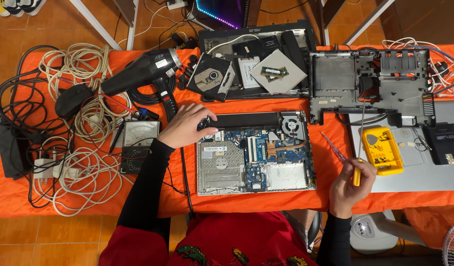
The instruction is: The recorder is repairing an open laptop, manipulating internal components and using a screwdriver.
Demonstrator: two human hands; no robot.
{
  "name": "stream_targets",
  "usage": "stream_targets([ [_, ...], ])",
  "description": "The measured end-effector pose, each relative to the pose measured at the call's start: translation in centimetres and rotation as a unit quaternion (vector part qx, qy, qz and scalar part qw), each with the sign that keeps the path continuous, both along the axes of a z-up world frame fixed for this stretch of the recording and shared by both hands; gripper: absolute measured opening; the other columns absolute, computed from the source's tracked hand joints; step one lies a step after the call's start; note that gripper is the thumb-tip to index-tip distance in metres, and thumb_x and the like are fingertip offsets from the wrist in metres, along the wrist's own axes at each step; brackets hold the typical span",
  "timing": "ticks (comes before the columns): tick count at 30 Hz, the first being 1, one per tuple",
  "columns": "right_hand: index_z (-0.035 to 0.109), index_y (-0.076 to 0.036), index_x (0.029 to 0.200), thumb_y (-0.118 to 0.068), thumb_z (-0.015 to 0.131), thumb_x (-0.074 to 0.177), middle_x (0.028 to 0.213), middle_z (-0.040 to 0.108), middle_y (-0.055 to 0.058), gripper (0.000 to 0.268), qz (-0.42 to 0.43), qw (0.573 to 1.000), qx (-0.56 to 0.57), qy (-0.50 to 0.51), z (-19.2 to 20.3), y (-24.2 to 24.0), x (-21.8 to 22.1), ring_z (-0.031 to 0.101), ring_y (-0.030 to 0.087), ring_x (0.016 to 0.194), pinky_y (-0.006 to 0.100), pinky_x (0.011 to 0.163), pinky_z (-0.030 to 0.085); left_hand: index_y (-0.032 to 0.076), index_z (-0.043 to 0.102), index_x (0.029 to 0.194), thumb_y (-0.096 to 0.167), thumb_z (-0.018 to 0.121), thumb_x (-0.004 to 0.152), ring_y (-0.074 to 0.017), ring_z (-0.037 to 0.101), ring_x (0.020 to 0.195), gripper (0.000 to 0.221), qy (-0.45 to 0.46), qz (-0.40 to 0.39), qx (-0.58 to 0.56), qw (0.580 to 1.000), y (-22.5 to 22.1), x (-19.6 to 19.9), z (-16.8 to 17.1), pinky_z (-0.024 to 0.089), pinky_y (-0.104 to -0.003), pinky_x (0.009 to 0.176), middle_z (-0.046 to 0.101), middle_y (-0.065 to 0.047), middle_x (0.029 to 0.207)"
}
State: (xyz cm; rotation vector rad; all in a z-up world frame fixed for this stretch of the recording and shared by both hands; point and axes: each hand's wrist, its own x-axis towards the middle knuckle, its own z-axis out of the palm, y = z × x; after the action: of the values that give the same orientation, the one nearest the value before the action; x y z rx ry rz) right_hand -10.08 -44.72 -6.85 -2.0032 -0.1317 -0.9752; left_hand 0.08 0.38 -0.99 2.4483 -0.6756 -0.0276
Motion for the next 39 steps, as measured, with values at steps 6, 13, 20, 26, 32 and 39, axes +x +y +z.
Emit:
stream_targets([
  [6, 0.053, 0.003, 0.123, 0.000, 0.061, 0.115, 0.118, 0.055, 0.013, 0.012, -0.016, 1.000, -0.015, -0.004, -0.1, -0.1, -0.1, 0.058, 0.019, 0.101, 0.027, 0.092, 0.052, 0.017, 0.067, 0.111, 0.045, 0.073, 0.090, -0.0252, 0.054, 0.116, 0.036, 0.009, 0.005, 0.008, 1.000, 0.0, 0.0, -0.1, 0.037, -0.045, 0.106, 0.061, -0.003, 0.116],
  [13, 0.053, 0.003, 0.124, 0.000, 0.061, 0.116, 0.118, 0.056, 0.014, 0.012, -0.020, 1.000, -0.013, -0.005, -0.3, -0.2, -0.1, 0.059, 0.019, 0.101, 0.028, 0.091, 0.052, 0.018, 0.066, 0.113, 0.045, 0.072, 0.091, -0.0260, 0.053, 0.118, 0.035, 0.024, 0.011, 0.016, 1.000, -0.1, -0.2, 0.3, 0.036, -0.046, 0.106, 0.060, -0.003, 0.117],
  [20, 0.053, 0.003, 0.124, -0.001, 0.060, 0.117, 0.115, 0.057, 0.014, 0.011, -0.020, 1.000, 0.002, -0.006, -0.2, -0.1, -0.2, 0.060, 0.018, 0.099, 0.028, 0.091, 0.053, 0.018, 0.066, 0.112, 0.043, 0.072, 0.092, -0.0260, 0.053, 0.118, 0.033, 0.026, 0.004, 0.021, 0.999, -0.1, -0.2, 0.4, 0.036, -0.046, 0.106, 0.059, -0.003, 0.117],
  [26, 0.053, 0.002, 0.125, -0.003, 0.060, 0.119, 0.111, 0.059, 0.013, 0.011, -0.037, 0.999, 0.023, -0.016, -0.8, -0.3, -0.5, 0.061, 0.019, 0.098, 0.028, 0.092, 0.053, 0.018, 0.066, 0.113, 0.040, 0.072, 0.092, -0.0266, 0.052, 0.119, 0.031, 0.032, 0.005, 0.030, 0.999, -0.2, -0.2, 0.7, 0.036, -0.046, 0.106, 0.059, -0.003, 0.118],
  [32, 0.050, 0.001, 0.128, -0.022, 0.054, 0.125, 0.112, 0.059, 0.012, 0.024, -0.029, 0.988, 0.131, -0.076, -1.4, -2.6, -1.8, 0.064, 0.021, 0.092, 0.028, 0.086, 0.054, 0.017, 0.066, 0.112, 0.041, 0.073, 0.091, -0.0276, 0.053, 0.119, 0.033, 0.018, 0.005, 0.020, 1.000, -0.3, -0.1, 0.7, 0.036, -0.045, 0.106, 0.060, -0.004, 0.117],
  [39, 0.045, -0.001, 0.124, -0.034, 0.045, 0.128, 0.102, 0.056, 0.013, 0.033, -0.091, 0.978, 0.142, -0.123, -0.2, -6.6, -3.0, 0.060, 0.021, 0.084, 0.033, 0.079, 0.054, 0.018, 0.067, 0.111, 0.043, 0.073, 0.090, -0.0240, 0.055, 0.113, 0.034, 0.027, 0.011, 0.023, 0.999, -0.4, 0.1, 0.6, 0.037, -0.042, 0.103, 0.062, -0.002, 0.111],
])
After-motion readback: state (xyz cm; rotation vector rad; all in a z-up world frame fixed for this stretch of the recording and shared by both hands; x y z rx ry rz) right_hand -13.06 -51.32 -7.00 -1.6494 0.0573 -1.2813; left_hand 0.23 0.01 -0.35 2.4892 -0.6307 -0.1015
